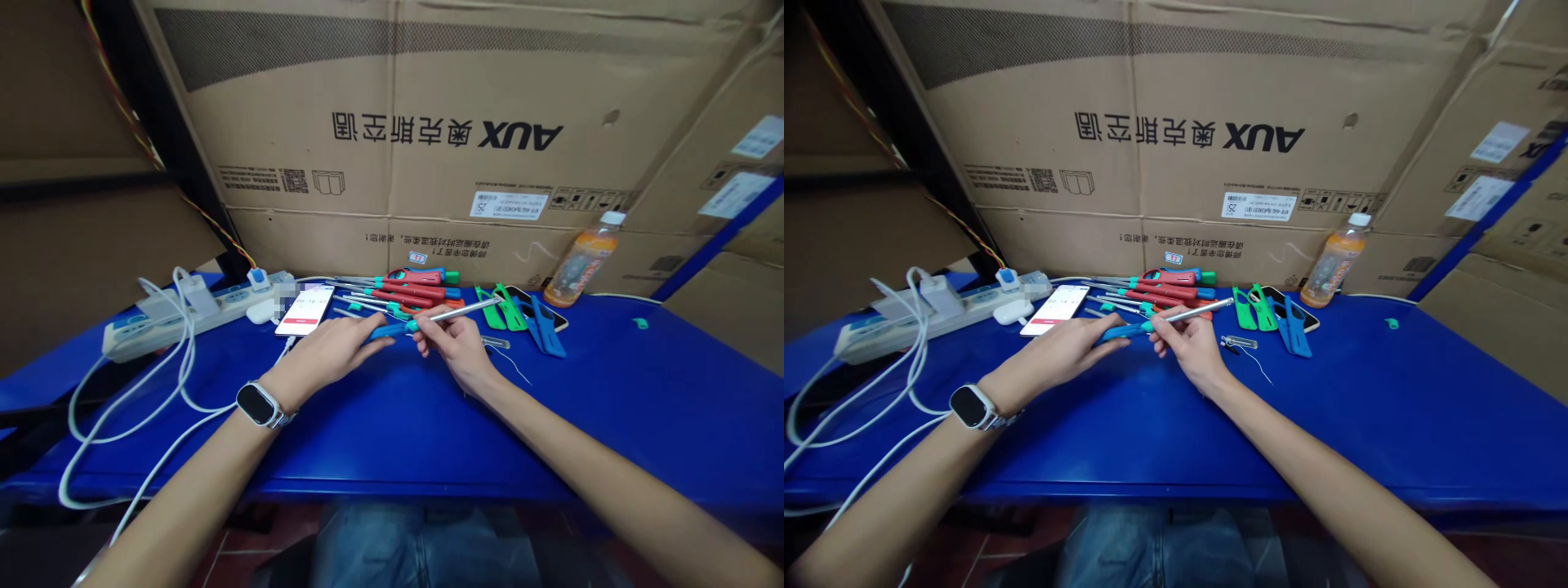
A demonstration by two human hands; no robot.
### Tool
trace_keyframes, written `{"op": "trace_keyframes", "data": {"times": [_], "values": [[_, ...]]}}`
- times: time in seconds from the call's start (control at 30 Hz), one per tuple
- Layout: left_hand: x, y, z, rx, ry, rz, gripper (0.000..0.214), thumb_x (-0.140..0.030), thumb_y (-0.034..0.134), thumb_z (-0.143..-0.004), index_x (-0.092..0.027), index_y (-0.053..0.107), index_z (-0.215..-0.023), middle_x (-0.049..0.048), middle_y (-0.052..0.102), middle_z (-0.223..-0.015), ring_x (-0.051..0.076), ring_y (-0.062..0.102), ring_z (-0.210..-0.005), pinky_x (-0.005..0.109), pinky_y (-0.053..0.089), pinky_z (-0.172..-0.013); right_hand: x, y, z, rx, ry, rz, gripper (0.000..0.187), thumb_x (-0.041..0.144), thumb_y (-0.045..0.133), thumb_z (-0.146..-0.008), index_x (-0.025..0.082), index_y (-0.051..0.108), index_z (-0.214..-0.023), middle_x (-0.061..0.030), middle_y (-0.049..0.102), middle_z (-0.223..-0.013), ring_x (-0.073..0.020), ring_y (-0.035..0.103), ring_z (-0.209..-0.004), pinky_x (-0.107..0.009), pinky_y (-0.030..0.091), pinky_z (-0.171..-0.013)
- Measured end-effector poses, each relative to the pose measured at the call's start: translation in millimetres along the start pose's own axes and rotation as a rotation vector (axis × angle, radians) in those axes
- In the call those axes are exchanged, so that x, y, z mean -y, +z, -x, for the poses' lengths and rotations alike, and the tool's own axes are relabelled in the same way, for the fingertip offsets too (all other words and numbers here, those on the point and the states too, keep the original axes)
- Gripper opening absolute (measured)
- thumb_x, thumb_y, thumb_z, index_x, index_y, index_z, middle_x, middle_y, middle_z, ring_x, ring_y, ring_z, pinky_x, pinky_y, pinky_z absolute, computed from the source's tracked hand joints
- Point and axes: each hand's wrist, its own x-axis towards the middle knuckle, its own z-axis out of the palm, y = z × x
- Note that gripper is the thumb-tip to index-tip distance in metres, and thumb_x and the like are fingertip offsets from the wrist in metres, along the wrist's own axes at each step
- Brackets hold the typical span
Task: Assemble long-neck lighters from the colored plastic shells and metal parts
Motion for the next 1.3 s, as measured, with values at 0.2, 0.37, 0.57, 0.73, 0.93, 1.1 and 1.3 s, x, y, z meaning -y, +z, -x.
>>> {"op": "trace_keyframes", "data": {"times": [0.2, 0.37, 0.57, 0.73, 0.93, 1.1, 1.3], "values": [[-6, 1.5, -2, 0.026, -0.048, -0.020, 0.028, -0.046, 0.046, -0.099, -0.021, 0.054, -0.109, 0.0065, 0.068, -0.081, 0.026, 0.068, -0.074, 0.029, 0.046, -0.061, -4, 4, -6, 0.021, -0.013, 0.042, 0.035, 0.049, 0.078, -0.072, 0.019, 0.063, -0.082, 0.0007, 0.065, -0.065, -0.0110, 0.058, -0.056, -0.024, 0.045, -0.050], [-9, 1.4, -4, 0.022, -0.067, 0.018, 0.024, -0.042, 0.047, -0.100, -0.020, 0.054, -0.107, 0.0062, 0.068, -0.081, 0.025, 0.068, -0.072, 0.028, 0.043, -0.059, -1, 4, -12, 0.044, 0.000, 0.049, 0.037, 0.050, 0.079, -0.071, 0.019, 0.062, -0.082, 0.0016, 0.064, -0.064, -0.0106, 0.058, -0.056, -0.025, 0.046, -0.051], [-16, 14.4, -12, -0.093, -0.072, 0.416, 0.024, -0.040, 0.046, -0.100, -0.020, 0.056, -0.106, 0.0031, 0.068, -0.083, 0.019, 0.064, -0.071, 0.027, 0.046, -0.066, 2, 9, -6, 0.075, -0.021, 0.132, 0.041, 0.057, 0.071, -0.077, 0.019, 0.060, -0.090, -0.0001, 0.063, -0.069, -0.0118, 0.057, -0.057, -0.025, 0.047, -0.052], [-28, 27.8, -19, -0.169, -0.051, 0.842, 0.038, -0.033, 0.057, -0.090, -0.017, 0.052, -0.124, 0.0065, 0.067, -0.100, 0.021, 0.064, -0.096, 0.030, 0.051, -0.085, -4, 18, 2, 0.034, -0.166, 0.266, 0.034, 0.048, 0.069, -0.082, 0.021, 0.060, -0.101, -0.0024, 0.064, -0.087, -0.0150, 0.059, -0.074, -0.026, 0.051, -0.065], [-32, 27.8, -16, -0.133, 0.046, 0.676, 0.034, -0.035, 0.050, -0.095, -0.020, 0.055, -0.125, 0.0081, 0.063, -0.116, 0.024, 0.056, -0.115, 0.036, 0.047, -0.099, 2, 13, -2, -0.032, -0.230, 0.326, 0.029, 0.048, 0.056, -0.092, 0.020, 0.064, -0.096, -0.0038, 0.070, -0.094, -0.0184, 0.064, -0.089, -0.030, 0.053, -0.082], [-23, 10.1, -8, -0.316, 0.209, 0.238, 0.028, -0.028, 0.047, -0.099, -0.019, 0.064, -0.079, 0.0015, 0.059, -0.068, 0.017, 0.055, -0.068, 0.030, 0.045, -0.068, 8, 5, -1, 0.043, -0.116, 0.357, 0.034, 0.052, 0.047, -0.095, 0.022, 0.059, -0.105, -0.0007, 0.069, -0.084, -0.0124, 0.062, -0.054, -0.024, 0.050, -0.051], [-16, -6.0, -1, -0.568, 0.432, -0.086, 0.009, -0.025, 0.061, -0.090, -0.018, 0.064, -0.085, 0.0053, 0.064, -0.081, 0.019, 0.056, -0.078, 0.033, 0.044, -0.073, 2, -8, -1, 0.194, -0.018, 0.601, 0.027, 0.045, 0.054, -0.092, 0.020, 0.062, -0.100, 0.0039, 0.059, -0.064, -0.0087, 0.048, -0.041, -0.021, 0.038, -0.042]]}}
